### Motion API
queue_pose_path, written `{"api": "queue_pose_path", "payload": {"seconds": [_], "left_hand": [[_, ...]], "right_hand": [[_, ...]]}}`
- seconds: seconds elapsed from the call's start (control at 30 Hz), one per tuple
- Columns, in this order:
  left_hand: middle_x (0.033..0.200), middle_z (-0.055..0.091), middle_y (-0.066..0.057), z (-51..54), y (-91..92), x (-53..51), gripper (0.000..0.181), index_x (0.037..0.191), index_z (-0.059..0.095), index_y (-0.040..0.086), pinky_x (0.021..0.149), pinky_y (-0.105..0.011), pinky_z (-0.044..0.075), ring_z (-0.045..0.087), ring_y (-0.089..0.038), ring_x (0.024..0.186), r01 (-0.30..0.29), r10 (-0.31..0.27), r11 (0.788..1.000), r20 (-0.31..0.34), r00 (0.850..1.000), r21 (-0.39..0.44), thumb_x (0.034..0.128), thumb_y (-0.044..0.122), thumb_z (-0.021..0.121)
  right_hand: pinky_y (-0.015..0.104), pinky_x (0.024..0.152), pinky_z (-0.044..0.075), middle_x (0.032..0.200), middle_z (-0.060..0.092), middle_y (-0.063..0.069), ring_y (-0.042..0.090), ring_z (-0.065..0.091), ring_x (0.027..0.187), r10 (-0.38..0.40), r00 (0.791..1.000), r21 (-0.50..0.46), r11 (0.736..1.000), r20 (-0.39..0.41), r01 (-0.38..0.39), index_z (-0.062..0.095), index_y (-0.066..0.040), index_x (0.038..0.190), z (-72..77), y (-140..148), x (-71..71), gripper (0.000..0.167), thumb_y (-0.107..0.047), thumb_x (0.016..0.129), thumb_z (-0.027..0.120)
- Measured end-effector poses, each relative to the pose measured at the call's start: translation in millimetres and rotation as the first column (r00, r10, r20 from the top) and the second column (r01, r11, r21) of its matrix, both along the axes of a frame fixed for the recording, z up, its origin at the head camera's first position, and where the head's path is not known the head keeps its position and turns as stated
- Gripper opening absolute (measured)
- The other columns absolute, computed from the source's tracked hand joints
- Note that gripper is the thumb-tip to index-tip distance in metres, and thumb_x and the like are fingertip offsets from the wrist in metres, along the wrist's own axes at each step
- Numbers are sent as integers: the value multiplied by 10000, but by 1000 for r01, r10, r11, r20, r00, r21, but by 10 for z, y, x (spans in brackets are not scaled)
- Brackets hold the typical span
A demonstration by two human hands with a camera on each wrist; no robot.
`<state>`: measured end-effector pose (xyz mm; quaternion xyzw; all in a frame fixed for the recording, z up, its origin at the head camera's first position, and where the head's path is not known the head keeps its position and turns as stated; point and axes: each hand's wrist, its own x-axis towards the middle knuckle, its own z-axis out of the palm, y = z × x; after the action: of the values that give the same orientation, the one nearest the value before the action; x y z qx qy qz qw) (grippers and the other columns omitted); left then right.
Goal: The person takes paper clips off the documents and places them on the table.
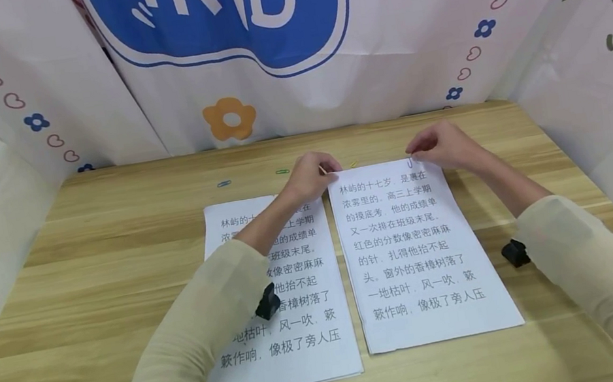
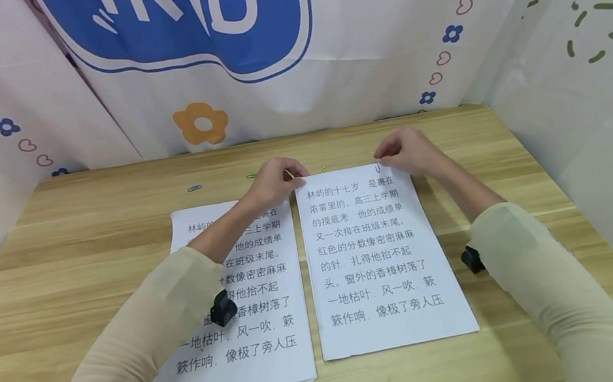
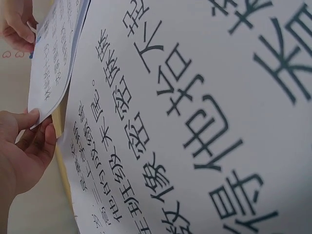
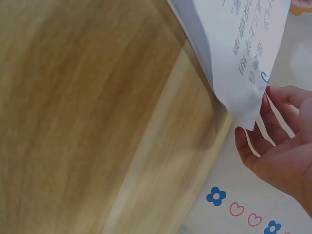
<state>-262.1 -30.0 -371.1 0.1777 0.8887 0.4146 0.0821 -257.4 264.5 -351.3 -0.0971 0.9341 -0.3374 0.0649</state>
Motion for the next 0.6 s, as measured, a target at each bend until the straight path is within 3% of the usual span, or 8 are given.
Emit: {"api": "queue_pose_path", "payload": {"seconds": [0.6], "left_hand": [[977,661,-99,18,-13,15,118,1023,739,15,820,-272,516,598,-211,918,6,-6,1000,-4,1000,12,985,-38,642]], "right_hand": [[245,713,458,1093,705,229,282,595,911,1,1000,-39,999,0,-1,742,52,1122,-80,-9,-4,185,-50,1002,644]]}}
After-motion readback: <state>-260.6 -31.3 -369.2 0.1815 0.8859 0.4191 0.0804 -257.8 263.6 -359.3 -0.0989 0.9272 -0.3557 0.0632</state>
